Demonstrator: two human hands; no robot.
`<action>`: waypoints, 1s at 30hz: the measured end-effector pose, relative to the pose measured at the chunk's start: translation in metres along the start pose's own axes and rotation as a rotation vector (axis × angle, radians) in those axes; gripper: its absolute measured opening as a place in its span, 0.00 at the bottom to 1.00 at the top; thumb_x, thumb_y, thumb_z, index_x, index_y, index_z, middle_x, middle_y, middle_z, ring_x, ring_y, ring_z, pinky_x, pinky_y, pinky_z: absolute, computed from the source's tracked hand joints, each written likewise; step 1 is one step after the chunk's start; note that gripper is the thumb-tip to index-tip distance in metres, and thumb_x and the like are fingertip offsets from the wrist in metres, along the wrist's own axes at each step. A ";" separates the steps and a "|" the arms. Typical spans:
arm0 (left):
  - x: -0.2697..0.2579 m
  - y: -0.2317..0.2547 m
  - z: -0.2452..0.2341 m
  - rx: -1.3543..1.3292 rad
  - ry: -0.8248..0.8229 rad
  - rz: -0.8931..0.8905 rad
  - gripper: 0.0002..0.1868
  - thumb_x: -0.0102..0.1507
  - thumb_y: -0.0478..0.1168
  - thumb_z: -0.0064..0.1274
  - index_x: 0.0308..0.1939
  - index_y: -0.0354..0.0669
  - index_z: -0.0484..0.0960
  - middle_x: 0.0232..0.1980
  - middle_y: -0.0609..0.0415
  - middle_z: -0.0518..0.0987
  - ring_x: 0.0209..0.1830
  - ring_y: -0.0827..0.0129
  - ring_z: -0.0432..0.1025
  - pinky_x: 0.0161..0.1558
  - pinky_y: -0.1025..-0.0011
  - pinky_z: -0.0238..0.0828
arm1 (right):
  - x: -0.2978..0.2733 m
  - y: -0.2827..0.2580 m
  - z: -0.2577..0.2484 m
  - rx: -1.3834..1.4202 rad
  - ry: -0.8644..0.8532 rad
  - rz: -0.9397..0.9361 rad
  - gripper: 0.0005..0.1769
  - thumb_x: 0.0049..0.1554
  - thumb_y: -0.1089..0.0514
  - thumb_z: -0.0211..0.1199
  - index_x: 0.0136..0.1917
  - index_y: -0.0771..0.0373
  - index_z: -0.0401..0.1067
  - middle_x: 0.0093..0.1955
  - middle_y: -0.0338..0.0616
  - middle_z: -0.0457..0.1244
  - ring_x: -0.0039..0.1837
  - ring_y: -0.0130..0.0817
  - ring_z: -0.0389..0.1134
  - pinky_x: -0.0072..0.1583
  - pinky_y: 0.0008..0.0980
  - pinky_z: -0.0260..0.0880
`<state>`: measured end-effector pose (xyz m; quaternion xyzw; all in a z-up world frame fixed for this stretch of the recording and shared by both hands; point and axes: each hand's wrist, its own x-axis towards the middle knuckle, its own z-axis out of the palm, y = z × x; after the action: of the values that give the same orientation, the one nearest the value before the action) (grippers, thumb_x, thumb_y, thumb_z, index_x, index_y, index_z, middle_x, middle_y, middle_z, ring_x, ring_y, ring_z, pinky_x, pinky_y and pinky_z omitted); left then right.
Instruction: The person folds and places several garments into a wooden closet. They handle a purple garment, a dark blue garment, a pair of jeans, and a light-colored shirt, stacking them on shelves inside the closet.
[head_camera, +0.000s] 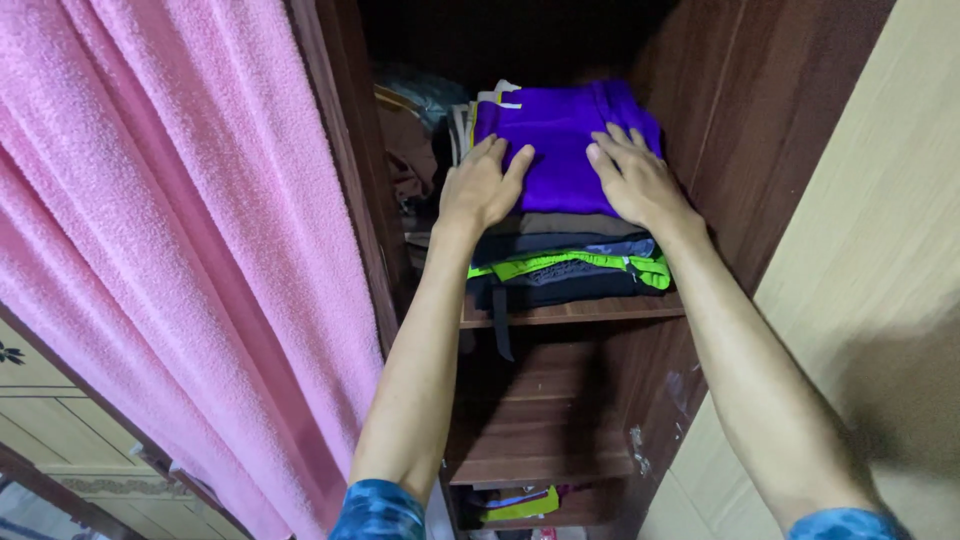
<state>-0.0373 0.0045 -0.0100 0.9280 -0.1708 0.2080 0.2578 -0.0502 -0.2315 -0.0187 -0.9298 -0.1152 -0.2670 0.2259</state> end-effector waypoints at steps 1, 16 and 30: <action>-0.002 0.003 -0.003 -0.001 -0.001 0.004 0.44 0.68 0.73 0.21 0.73 0.48 0.67 0.77 0.50 0.64 0.79 0.57 0.55 0.70 0.49 0.56 | -0.004 -0.006 -0.004 -0.002 0.003 0.003 0.32 0.70 0.36 0.37 0.77 0.52 0.62 0.82 0.48 0.50 0.83 0.56 0.42 0.76 0.63 0.45; 0.000 -0.006 0.021 0.042 -0.021 -0.046 0.40 0.70 0.70 0.13 0.75 0.56 0.62 0.77 0.55 0.62 0.79 0.61 0.54 0.71 0.49 0.54 | -0.033 0.003 0.001 0.113 -0.054 0.031 0.34 0.70 0.39 0.33 0.81 0.58 0.53 0.83 0.56 0.43 0.83 0.58 0.40 0.80 0.55 0.37; -0.061 0.002 0.021 -0.018 0.211 0.143 0.26 0.75 0.52 0.25 0.74 0.48 0.63 0.75 0.43 0.63 0.78 0.50 0.53 0.71 0.49 0.57 | -0.063 0.019 0.027 -0.078 0.241 -0.013 0.35 0.72 0.38 0.39 0.73 0.69 0.65 0.74 0.58 0.59 0.76 0.55 0.56 0.70 0.58 0.58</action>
<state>-0.0839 0.0043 -0.0539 0.8841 -0.2104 0.3207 0.2670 -0.0844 -0.2409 -0.0808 -0.8983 -0.0827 -0.3823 0.2002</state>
